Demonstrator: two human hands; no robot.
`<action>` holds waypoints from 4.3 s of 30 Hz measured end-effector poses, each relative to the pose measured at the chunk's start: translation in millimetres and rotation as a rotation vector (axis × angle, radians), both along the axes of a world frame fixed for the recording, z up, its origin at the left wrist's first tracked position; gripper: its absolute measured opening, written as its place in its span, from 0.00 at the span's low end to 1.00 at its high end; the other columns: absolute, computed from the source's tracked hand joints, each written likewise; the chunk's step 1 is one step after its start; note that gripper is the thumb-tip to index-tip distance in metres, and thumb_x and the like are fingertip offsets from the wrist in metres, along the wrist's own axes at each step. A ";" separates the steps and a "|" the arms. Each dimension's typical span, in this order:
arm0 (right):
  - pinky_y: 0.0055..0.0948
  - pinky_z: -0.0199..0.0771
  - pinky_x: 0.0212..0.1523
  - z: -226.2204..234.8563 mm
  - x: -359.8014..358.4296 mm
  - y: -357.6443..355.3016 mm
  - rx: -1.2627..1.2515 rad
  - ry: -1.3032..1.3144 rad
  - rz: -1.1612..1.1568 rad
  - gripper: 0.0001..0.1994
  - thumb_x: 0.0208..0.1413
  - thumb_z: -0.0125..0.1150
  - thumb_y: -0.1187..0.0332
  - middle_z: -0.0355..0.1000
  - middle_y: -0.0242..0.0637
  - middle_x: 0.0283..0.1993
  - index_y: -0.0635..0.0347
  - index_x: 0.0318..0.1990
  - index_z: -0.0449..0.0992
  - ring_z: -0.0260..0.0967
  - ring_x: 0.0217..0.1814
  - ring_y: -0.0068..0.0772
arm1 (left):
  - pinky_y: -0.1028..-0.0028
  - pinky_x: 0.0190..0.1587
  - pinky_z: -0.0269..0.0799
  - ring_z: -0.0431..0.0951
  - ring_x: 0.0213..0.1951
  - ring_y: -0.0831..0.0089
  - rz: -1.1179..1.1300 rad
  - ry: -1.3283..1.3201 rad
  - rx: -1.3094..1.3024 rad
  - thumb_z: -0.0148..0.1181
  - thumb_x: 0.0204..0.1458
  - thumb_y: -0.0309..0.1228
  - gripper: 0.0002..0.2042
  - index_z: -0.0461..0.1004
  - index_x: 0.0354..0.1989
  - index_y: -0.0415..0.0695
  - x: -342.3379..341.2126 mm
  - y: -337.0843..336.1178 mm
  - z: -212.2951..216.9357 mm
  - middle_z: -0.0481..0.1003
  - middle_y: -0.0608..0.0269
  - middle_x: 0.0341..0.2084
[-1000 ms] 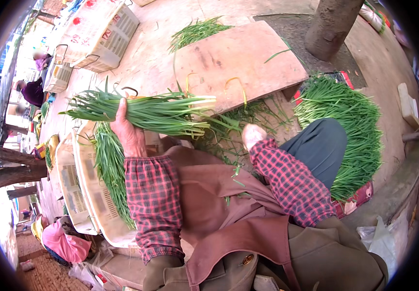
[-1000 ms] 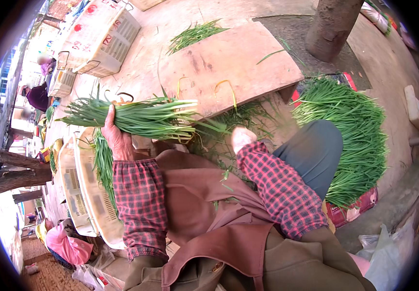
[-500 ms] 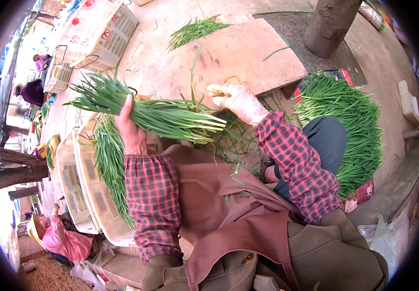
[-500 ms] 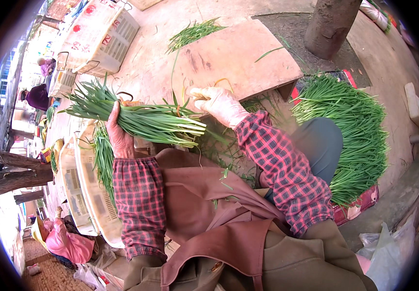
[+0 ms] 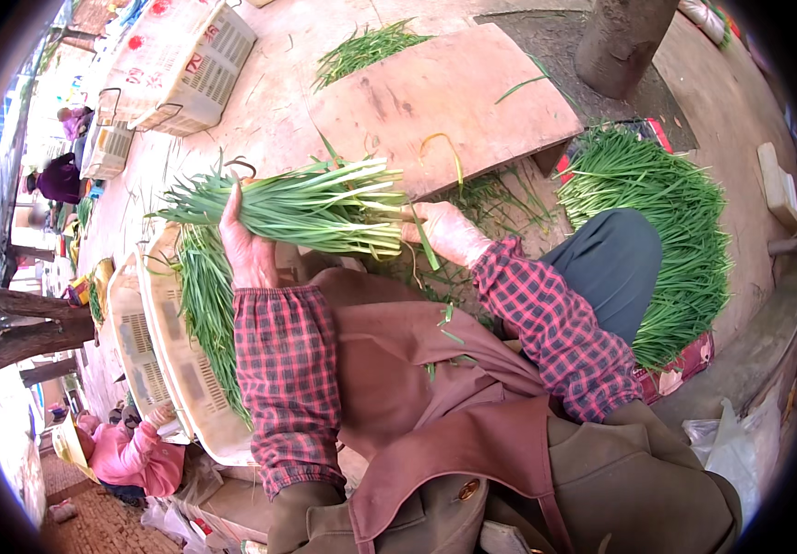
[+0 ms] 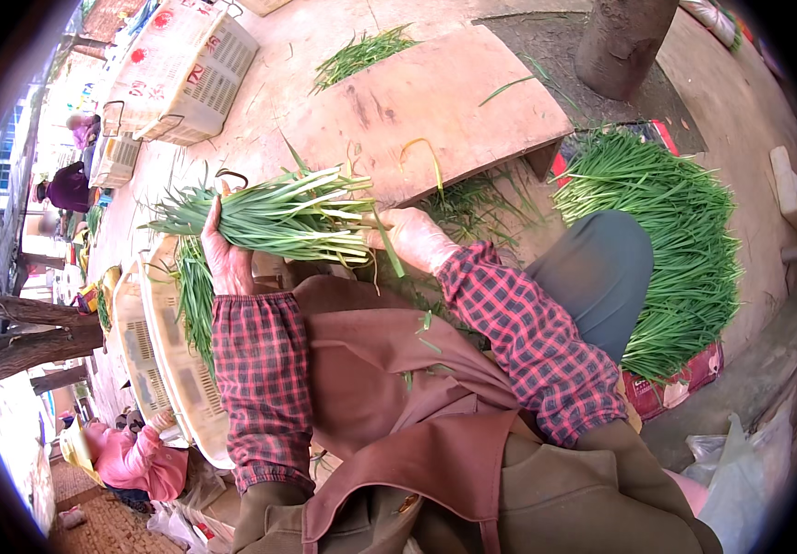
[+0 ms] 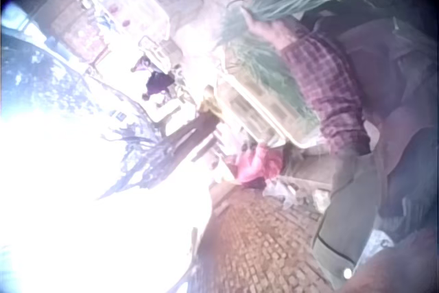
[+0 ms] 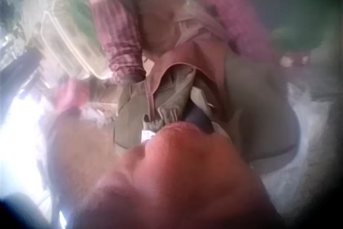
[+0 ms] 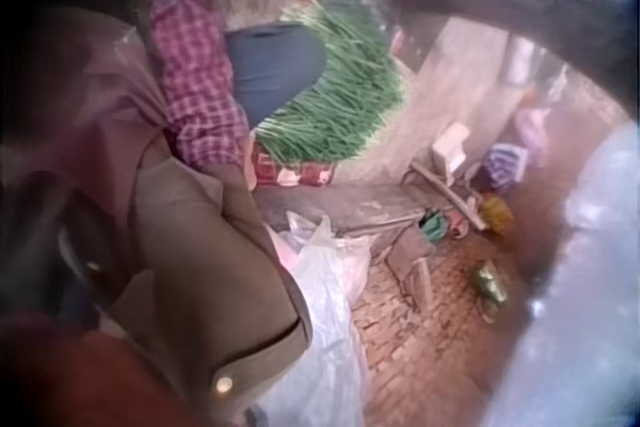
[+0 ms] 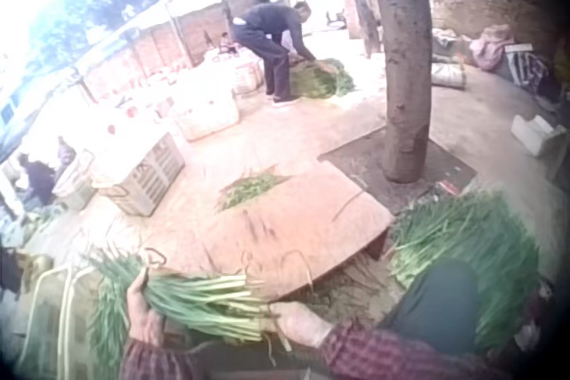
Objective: The person bundles green onions by hand and secures them with a thin strip of material.
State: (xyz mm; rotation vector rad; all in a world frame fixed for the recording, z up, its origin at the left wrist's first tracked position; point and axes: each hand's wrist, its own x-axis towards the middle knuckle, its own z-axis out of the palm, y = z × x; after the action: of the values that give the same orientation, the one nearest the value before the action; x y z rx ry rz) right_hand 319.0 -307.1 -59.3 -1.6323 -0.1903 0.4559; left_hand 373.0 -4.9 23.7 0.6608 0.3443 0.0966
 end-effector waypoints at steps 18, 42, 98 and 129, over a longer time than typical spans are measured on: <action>0.29 0.81 0.39 33.5 1.6 53.5 1.221 0.882 -0.327 0.11 0.54 0.63 0.78 0.76 0.35 0.39 0.63 0.45 0.75 0.76 0.38 0.28 | 0.57 0.51 0.74 0.78 0.41 0.61 -0.065 -0.001 -0.076 0.59 0.58 0.27 0.08 0.73 0.43 0.37 -4.0 -2.1 1.0 0.77 0.56 0.37; 0.25 0.70 0.56 7.3 -1.2 40.3 0.343 0.152 -0.114 0.20 0.57 0.66 0.63 0.78 0.36 0.50 0.66 0.53 0.76 0.72 0.51 0.22 | 0.59 0.49 0.75 0.78 0.39 0.61 -0.082 -0.039 -0.025 0.57 0.59 0.28 0.08 0.74 0.43 0.38 7.3 5.6 -1.1 0.77 0.56 0.36; 0.20 0.75 0.28 26.9 -14.3 -2.7 0.571 0.421 -0.171 0.26 0.61 0.58 0.49 0.78 0.43 0.42 0.67 0.51 0.74 0.78 0.32 0.27 | 0.49 0.60 0.67 0.74 0.54 0.47 0.080 0.036 -0.123 0.48 0.63 0.33 0.19 0.67 0.56 0.30 2.6 42.4 -7.2 0.72 0.39 0.52; 0.19 0.60 0.16 12.9 -1.9 -30.1 1.132 0.646 -0.046 0.06 0.63 0.53 0.70 0.74 0.34 0.29 0.61 0.40 0.73 0.55 0.15 0.11 | 0.58 0.53 0.77 0.79 0.47 0.56 0.089 0.048 0.214 0.46 0.64 0.33 0.17 0.71 0.53 0.33 -9.1 46.9 -25.4 0.77 0.47 0.47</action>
State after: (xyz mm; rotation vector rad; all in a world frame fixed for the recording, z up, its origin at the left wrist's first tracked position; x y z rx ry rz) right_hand 317.1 -337.2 -46.4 -0.3431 0.0825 0.6509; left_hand 364.0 42.0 -1.7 0.8602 0.4136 0.2050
